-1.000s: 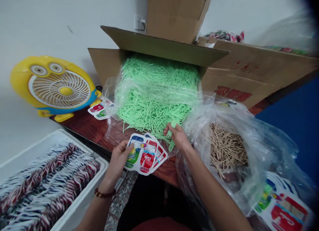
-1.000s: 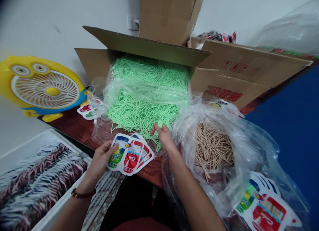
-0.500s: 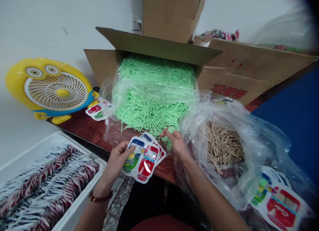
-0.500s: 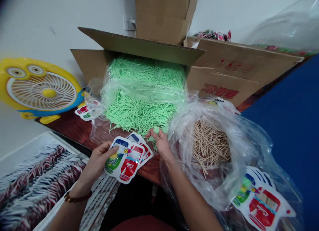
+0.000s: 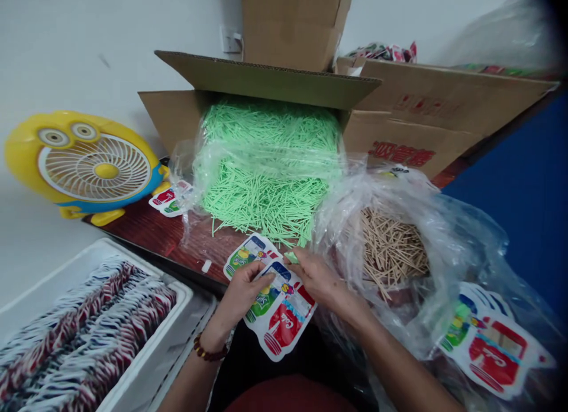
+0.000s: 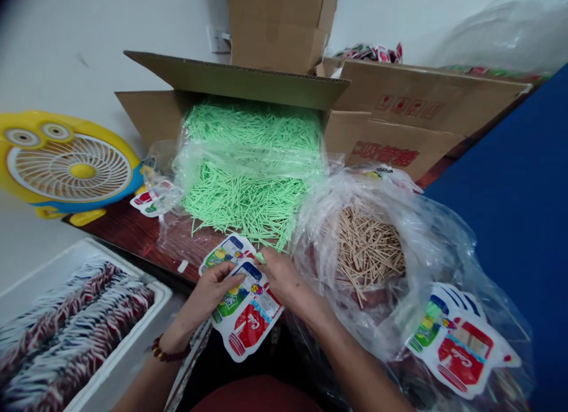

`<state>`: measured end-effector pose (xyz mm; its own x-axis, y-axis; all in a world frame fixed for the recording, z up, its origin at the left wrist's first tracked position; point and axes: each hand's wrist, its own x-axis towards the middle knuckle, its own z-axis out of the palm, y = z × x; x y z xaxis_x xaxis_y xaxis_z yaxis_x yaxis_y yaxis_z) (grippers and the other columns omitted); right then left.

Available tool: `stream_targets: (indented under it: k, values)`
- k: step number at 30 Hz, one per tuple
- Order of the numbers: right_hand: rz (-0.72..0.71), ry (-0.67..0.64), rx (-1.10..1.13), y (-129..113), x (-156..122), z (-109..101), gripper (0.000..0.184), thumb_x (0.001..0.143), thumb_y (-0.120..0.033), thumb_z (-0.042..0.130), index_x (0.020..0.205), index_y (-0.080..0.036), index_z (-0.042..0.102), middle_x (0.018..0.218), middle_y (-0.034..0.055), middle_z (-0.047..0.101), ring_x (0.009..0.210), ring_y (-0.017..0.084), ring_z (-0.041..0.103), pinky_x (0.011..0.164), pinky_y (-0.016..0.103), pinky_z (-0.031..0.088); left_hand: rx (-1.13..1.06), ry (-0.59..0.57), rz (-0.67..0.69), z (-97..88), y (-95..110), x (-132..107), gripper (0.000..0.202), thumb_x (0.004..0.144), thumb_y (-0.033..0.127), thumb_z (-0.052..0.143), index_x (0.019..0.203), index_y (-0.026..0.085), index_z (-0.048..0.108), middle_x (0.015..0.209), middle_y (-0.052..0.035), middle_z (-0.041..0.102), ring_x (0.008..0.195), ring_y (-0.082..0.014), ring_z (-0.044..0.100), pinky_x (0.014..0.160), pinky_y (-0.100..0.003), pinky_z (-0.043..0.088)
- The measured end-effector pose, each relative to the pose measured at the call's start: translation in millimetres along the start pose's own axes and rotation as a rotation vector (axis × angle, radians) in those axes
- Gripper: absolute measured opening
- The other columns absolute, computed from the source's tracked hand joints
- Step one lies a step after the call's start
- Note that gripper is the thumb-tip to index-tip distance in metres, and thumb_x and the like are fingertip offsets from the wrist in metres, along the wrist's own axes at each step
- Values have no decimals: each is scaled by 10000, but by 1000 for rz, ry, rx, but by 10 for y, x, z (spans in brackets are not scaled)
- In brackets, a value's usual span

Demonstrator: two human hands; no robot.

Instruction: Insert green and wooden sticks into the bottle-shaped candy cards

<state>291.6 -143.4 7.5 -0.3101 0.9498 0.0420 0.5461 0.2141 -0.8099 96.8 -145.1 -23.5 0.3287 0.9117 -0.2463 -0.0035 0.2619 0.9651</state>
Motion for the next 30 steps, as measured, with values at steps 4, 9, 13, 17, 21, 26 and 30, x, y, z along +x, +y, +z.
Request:
stream_targets:
  k: [4, 9, 13, 17, 21, 26, 30]
  values:
    - [-36, -7, -111, -33, -97, -21, 93, 906, -217, 449, 815, -207, 465, 829, 33, 610, 756, 175, 565, 663, 275, 392, 237, -6, 60, 97, -23, -10, 265, 813, 364, 626, 662, 162, 544, 614, 35, 519, 565, -102, 446, 518, -197, 357]
    - [-13, -28, -26, -77, -263, -176, 91, 926, -219, 441, 850, -203, 489, 819, 18, 620, 739, 165, 571, 666, 269, 396, 446, -43, 144, 210, 1, -46, 347, 854, 369, 568, 597, 180, 431, 577, 53, 365, 553, -99, 345, 491, -208, 269]
    - [-26, 12, 73, -34, -383, -255, 112, 937, -246, 440, 883, -202, 528, 815, 17, 617, 758, 168, 572, 688, 282, 409, 534, -115, 189, 278, 30, -52, 376, 893, 389, 518, 600, 181, 404, 586, 57, 313, 564, -98, 307, 515, -227, 245]
    - [62, 152, 367, 27, -452, -241, 143, 928, -312, 482, 862, -209, 556, 755, 1, 600, 691, 152, 558, 646, 277, 426, 530, -176, 227, 306, 55, -54, 372, 910, 367, 501, 604, 180, 403, 595, 56, 312, 575, -99, 302, 544, -239, 251]
    - [81, 511, 1005, -37, -478, -200, 105, 906, -334, 538, 915, -230, 544, 717, -29, 595, 625, 126, 571, 639, 266, 462, 507, -227, 320, 335, 92, -103, 351, 933, 310, 464, 612, 182, 399, 612, 49, 343, 591, -102, 329, 574, -241, 271]
    - [-40, 635, 1387, -256, -508, -127, 70, 897, -289, 554, 945, -243, 532, 790, -25, 624, 734, 148, 638, 739, 311, 509, 463, -207, 371, 435, 116, -168, 333, 930, 281, 462, 615, 178, 434, 621, 41, 367, 588, -105, 352, 568, -235, 289]
    - [9, 664, 1341, -302, -561, -41, 117, 896, -350, 538, 950, -251, 509, 820, 2, 636, 860, 195, 661, 769, 336, 527, 418, -204, 339, 549, 109, -154, 332, 923, 314, 474, 622, 176, 475, 617, 36, 380, 596, -114, 357, 572, -232, 306]
